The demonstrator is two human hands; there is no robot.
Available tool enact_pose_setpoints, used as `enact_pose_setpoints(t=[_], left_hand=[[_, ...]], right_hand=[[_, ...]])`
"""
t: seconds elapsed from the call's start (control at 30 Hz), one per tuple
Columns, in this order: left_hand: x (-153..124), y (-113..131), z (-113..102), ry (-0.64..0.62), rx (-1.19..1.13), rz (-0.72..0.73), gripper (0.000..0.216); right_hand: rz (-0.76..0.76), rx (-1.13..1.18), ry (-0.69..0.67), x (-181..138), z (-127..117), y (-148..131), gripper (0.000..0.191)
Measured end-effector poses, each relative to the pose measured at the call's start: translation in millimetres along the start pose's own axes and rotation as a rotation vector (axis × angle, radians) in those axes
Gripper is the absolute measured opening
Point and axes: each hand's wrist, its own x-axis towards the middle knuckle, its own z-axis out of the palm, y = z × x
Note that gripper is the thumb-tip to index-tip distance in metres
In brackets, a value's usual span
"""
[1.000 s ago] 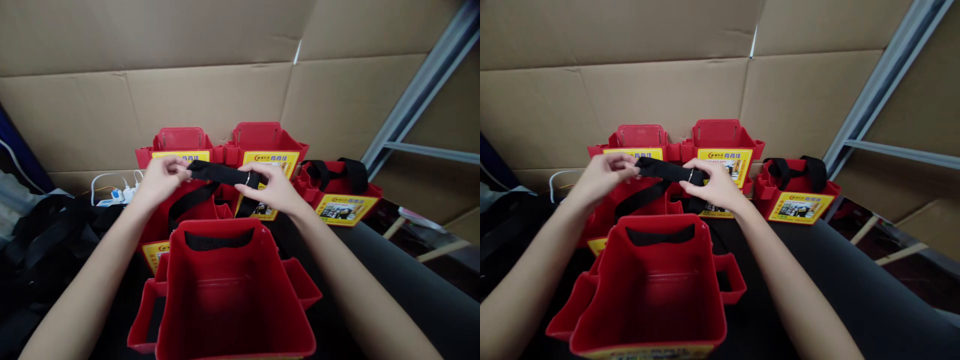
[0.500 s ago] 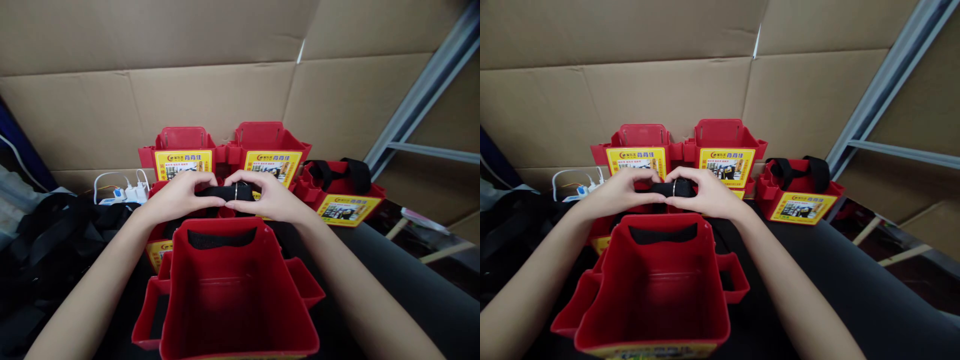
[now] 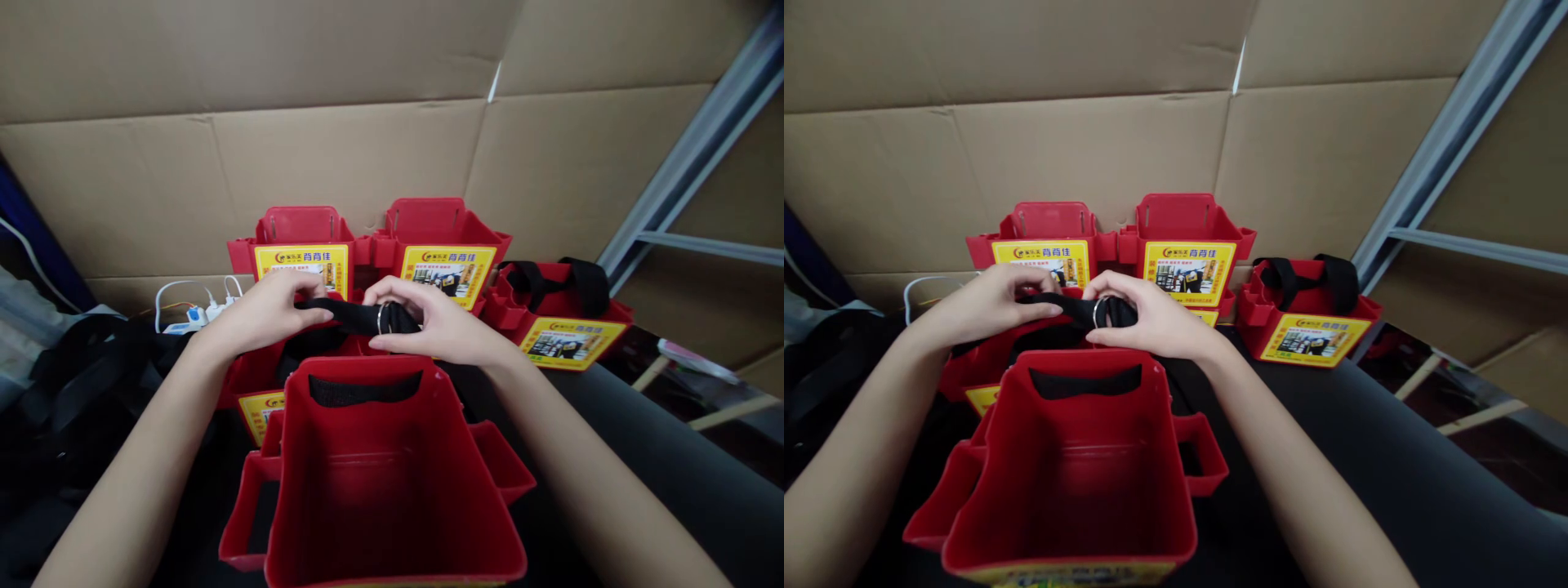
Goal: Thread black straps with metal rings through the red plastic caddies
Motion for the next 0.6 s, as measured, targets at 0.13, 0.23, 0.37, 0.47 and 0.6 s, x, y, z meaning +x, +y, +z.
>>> enact_pose_setpoints(t=[0.13,0.23,0.37,0.47,0.6], left_hand=[[-3,14,2,-0.056,-0.294,0.146,0.047],[1,17,8,-0.178,-0.374,0.132,0.027],[7,15,18,-0.095,-0.359,0.093,0.022],[10,13,22,-0.015,-0.349,0.088,0.021],[11,3,19,-0.021,-0.308,0.027,0.019]], right_hand=[[-0.012,0.071,-0.067,-2,-1,-8,0.038],[-0.034,0.092,-0.084,-2,-1,-8,0.037],[-0.034,0.096,-0.006,0,-1,-3,0.027],[0.009,0.126,0.046,2,0,4,0.02],[0.079,0.173,0.033,5,-9,20,0.025]])
